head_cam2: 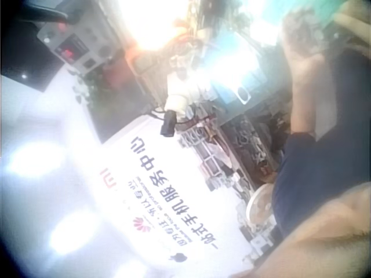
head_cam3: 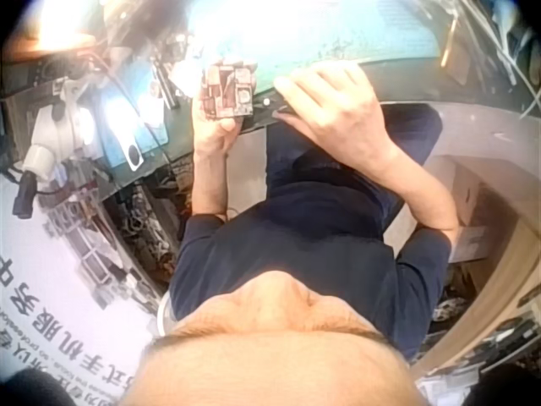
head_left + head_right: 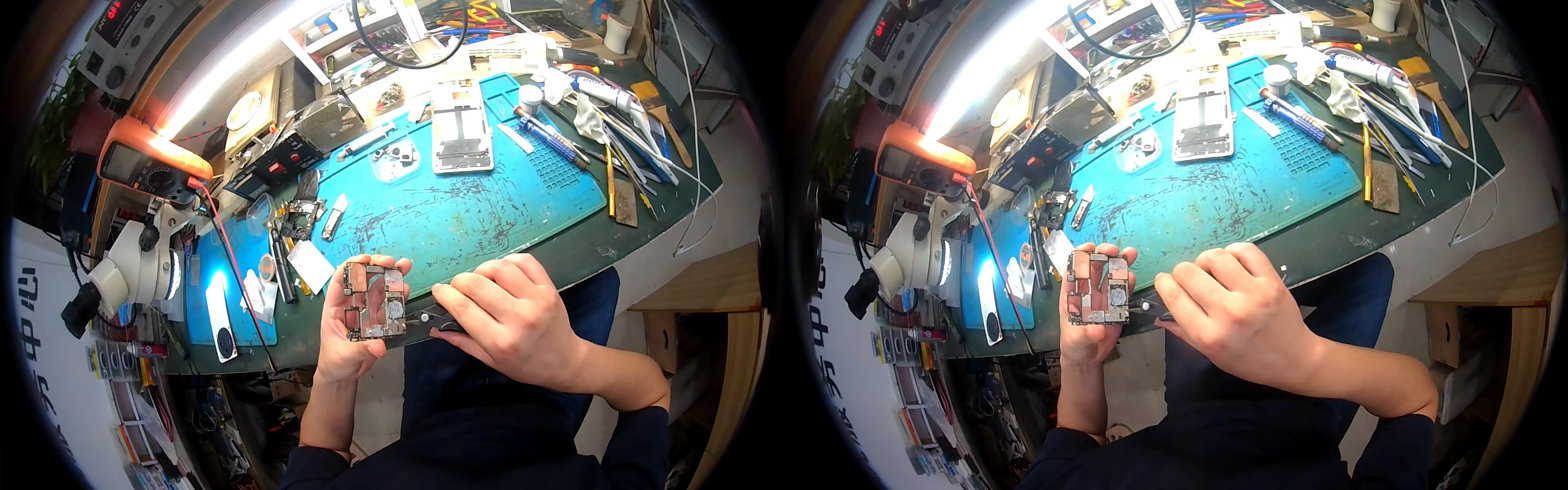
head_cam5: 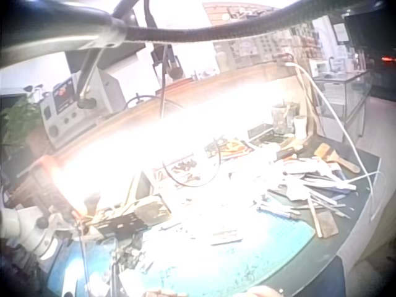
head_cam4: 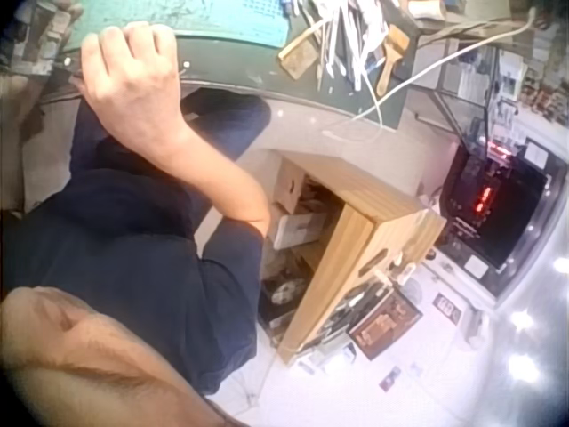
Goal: The person disassembles a smartphone, removes the camera module, and uses pliers to strip adhesive from the module's frame. The person handles the phone, camera module, and tools on a cluttered workbench.
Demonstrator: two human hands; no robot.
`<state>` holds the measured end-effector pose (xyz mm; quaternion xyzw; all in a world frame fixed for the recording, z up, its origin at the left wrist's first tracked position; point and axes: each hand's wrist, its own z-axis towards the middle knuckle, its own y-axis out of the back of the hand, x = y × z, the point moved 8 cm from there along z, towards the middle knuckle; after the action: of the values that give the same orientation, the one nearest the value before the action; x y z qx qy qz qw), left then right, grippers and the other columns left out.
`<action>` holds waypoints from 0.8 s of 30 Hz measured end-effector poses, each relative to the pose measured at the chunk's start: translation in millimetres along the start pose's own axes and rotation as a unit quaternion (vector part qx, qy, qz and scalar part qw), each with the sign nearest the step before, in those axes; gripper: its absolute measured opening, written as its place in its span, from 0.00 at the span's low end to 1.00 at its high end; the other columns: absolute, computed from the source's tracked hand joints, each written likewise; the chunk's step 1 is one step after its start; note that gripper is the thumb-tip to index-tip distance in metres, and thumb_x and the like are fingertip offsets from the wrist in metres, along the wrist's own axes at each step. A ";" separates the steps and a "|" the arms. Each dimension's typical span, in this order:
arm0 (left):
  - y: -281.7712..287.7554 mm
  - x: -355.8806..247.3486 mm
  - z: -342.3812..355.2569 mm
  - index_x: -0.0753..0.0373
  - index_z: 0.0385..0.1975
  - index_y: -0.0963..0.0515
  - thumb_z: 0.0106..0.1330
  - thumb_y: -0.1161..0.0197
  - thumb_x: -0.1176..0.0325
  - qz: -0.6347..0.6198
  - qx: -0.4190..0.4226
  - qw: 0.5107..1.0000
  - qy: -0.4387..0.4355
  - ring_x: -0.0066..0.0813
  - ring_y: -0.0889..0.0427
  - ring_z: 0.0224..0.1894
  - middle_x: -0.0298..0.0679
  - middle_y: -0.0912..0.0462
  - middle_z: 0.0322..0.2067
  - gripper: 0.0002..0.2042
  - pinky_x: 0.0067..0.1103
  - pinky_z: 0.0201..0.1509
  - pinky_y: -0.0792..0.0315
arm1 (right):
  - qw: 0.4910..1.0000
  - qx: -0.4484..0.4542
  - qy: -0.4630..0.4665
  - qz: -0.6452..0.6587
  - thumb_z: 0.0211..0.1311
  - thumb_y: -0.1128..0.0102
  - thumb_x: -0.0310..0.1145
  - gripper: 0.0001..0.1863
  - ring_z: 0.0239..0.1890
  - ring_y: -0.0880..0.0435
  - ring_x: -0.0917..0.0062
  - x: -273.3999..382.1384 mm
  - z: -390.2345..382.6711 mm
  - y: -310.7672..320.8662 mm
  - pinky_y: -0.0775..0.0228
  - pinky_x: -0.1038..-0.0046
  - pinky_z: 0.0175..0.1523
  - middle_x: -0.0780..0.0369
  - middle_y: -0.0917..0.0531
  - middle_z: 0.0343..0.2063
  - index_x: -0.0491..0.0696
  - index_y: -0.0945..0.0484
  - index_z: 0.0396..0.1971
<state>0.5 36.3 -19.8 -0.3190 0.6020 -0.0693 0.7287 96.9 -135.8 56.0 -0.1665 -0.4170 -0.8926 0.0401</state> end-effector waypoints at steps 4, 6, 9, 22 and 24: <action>-0.4 -0.3 0.0 0.62 0.77 0.40 0.49 0.09 0.64 0.005 -0.003 1.000 -0.002 0.52 0.33 0.79 0.48 0.31 0.72 0.56 0.37 0.77 0.25 | 1.000 0.003 -0.001 -0.001 0.49 0.21 0.41 0.25 0.44 0.18 0.73 -0.3 0.0 -1.1 0.26 0.67 0.51 0.66 0.17 0.39 0.45 0.14 0.48; -1.0 -0.8 0.5 0.61 0.77 0.40 0.49 0.09 0.64 0.006 -0.002 1.000 -0.002 0.52 0.33 0.78 0.48 0.31 0.72 0.56 0.37 0.77 0.25 | 1.000 0.004 0.000 -0.001 0.49 0.21 0.41 0.25 0.44 0.18 0.73 -0.6 -0.1 -1.5 0.27 0.67 0.51 0.66 0.18 0.39 0.45 0.14 0.48; -0.9 -0.7 0.3 0.61 0.77 0.40 0.49 0.08 0.64 0.008 -0.001 1.000 -0.002 0.52 0.33 0.79 0.47 0.31 0.72 0.56 0.37 0.76 0.25 | 1.000 0.007 0.002 -0.002 0.49 0.21 0.41 0.25 0.43 0.19 0.73 -0.6 0.2 -1.6 0.27 0.67 0.51 0.66 0.18 0.38 0.45 0.15 0.47; -1.2 0.4 1.3 0.62 0.77 0.39 0.49 0.09 0.63 0.017 -0.001 1.000 0.000 0.51 0.33 0.78 0.46 0.30 0.72 0.55 0.37 0.76 0.26 | 1.000 -0.004 0.008 -0.012 0.54 0.26 0.40 0.21 0.41 0.20 0.73 -0.3 -1.0 -2.4 0.29 0.68 0.49 0.66 0.21 0.34 0.44 0.15 0.45; -1.5 0.5 1.5 0.62 0.78 0.39 0.50 0.09 0.63 0.015 -0.001 1.000 0.003 0.51 0.33 0.79 0.47 0.30 0.72 0.55 0.37 0.76 0.26 | 1.000 -0.002 0.008 -0.012 0.54 0.26 0.40 0.20 0.40 0.20 0.73 -0.5 -1.2 -2.7 0.29 0.69 0.49 0.66 0.21 0.33 0.44 0.15 0.45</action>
<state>2.4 35.4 -19.2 -0.3101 0.6090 -0.0588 0.7276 96.5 -135.0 53.1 -0.1543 -0.4165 -0.8954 0.0324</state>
